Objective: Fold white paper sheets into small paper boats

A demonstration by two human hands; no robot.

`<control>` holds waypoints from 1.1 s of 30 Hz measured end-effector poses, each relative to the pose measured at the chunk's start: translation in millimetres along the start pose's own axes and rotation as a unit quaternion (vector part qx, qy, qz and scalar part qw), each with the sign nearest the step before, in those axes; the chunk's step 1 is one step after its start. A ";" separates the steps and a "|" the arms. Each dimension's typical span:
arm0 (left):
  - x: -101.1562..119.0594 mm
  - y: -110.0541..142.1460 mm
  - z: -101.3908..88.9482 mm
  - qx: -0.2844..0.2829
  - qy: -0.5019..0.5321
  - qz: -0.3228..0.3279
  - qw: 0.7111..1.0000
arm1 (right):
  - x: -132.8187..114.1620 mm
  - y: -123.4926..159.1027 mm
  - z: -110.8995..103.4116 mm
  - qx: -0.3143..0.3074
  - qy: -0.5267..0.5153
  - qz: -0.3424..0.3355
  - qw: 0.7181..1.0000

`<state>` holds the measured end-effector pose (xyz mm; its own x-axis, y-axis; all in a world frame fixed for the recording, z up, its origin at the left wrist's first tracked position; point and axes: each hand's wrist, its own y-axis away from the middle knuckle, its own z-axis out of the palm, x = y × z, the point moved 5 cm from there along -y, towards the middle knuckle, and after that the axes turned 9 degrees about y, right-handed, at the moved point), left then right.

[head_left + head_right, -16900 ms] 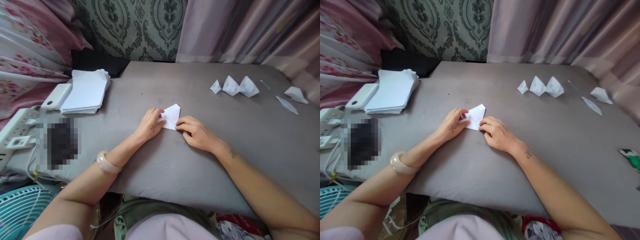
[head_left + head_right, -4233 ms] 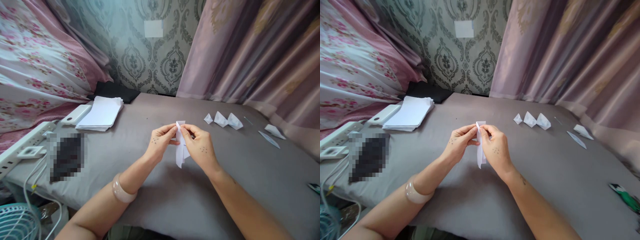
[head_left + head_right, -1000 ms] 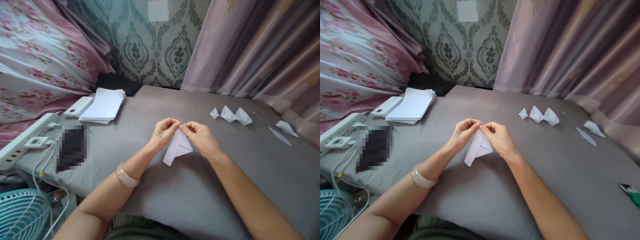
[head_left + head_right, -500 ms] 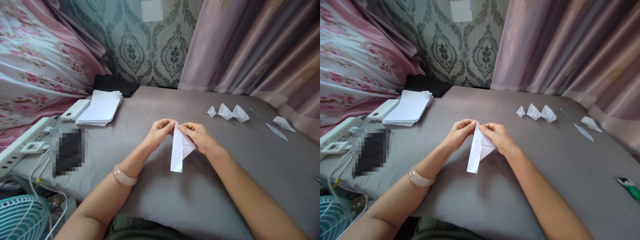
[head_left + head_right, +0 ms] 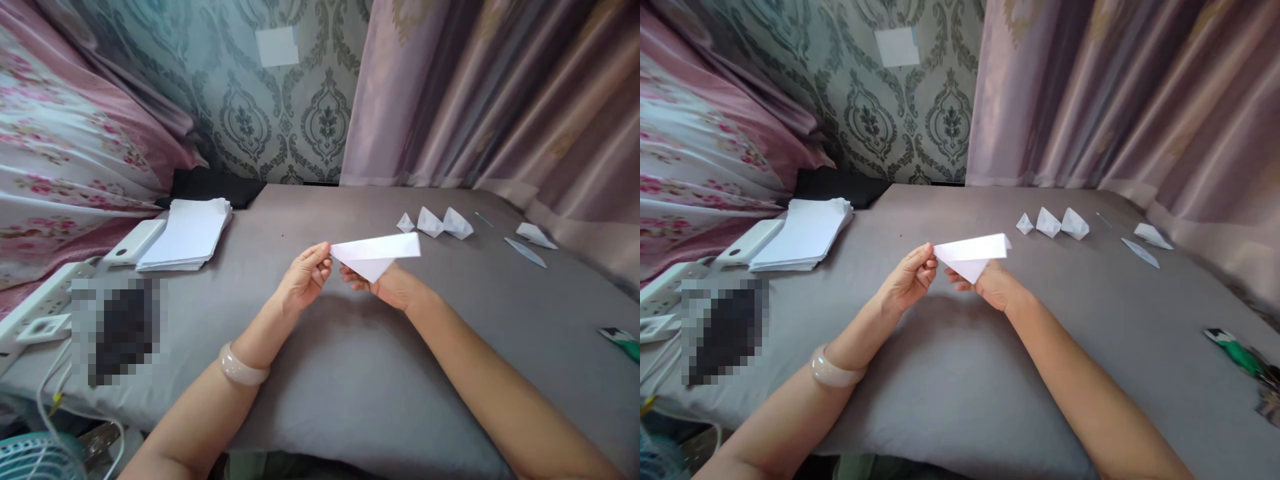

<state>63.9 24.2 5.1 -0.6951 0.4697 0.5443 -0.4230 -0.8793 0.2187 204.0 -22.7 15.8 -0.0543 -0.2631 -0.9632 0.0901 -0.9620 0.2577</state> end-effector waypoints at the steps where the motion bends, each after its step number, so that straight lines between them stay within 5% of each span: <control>1: -0.4 -0.8 -2.7 0.040 0.024 0.000 0.999 | -1.6 1.2 -5.9 0.024 0.016 -0.029 0.999; 6: -8.3 -1.9 -11.0 0.152 0.082 0.012 0.985 | -11.7 9.0 -6.9 -0.019 0.005 -0.154 0.988; 11: -24.3 1.1 -13.3 0.141 0.032 -0.006 0.990 | -1.0 -0.3 -18.9 0.177 -0.032 -0.135 0.974; 14: -23.7 4.3 -14.6 0.121 -0.115 0.006 0.986 | 1.3 -1.4 -27.8 0.230 0.048 -0.121 0.964; 19: -0.4 14.1 5.4 0.019 -0.281 0.187 0.941 | -15.4 9.7 -19.3 0.177 0.298 -0.126 0.930; 24: 1.1 18.8 19.1 -0.063 -0.234 0.151 0.958 | -24.1 19.9 9.0 0.102 0.406 -0.130 0.899; 28: 5.2 19.6 16.0 -0.030 -0.214 0.134 0.967 | -33.1 29.6 14.6 0.215 0.428 -0.203 0.854; 33: 6.4 21.9 13.6 0.003 -0.223 0.107 0.969 | -42.3 44.0 25.0 0.317 0.491 -0.311 0.750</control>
<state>58.1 6.9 24.4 -0.4451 0.1970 0.8735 -0.2923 -0.9540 0.0662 185.4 -55.7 69.8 0.8964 0.1318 -0.4231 -0.1559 -0.7999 -0.5795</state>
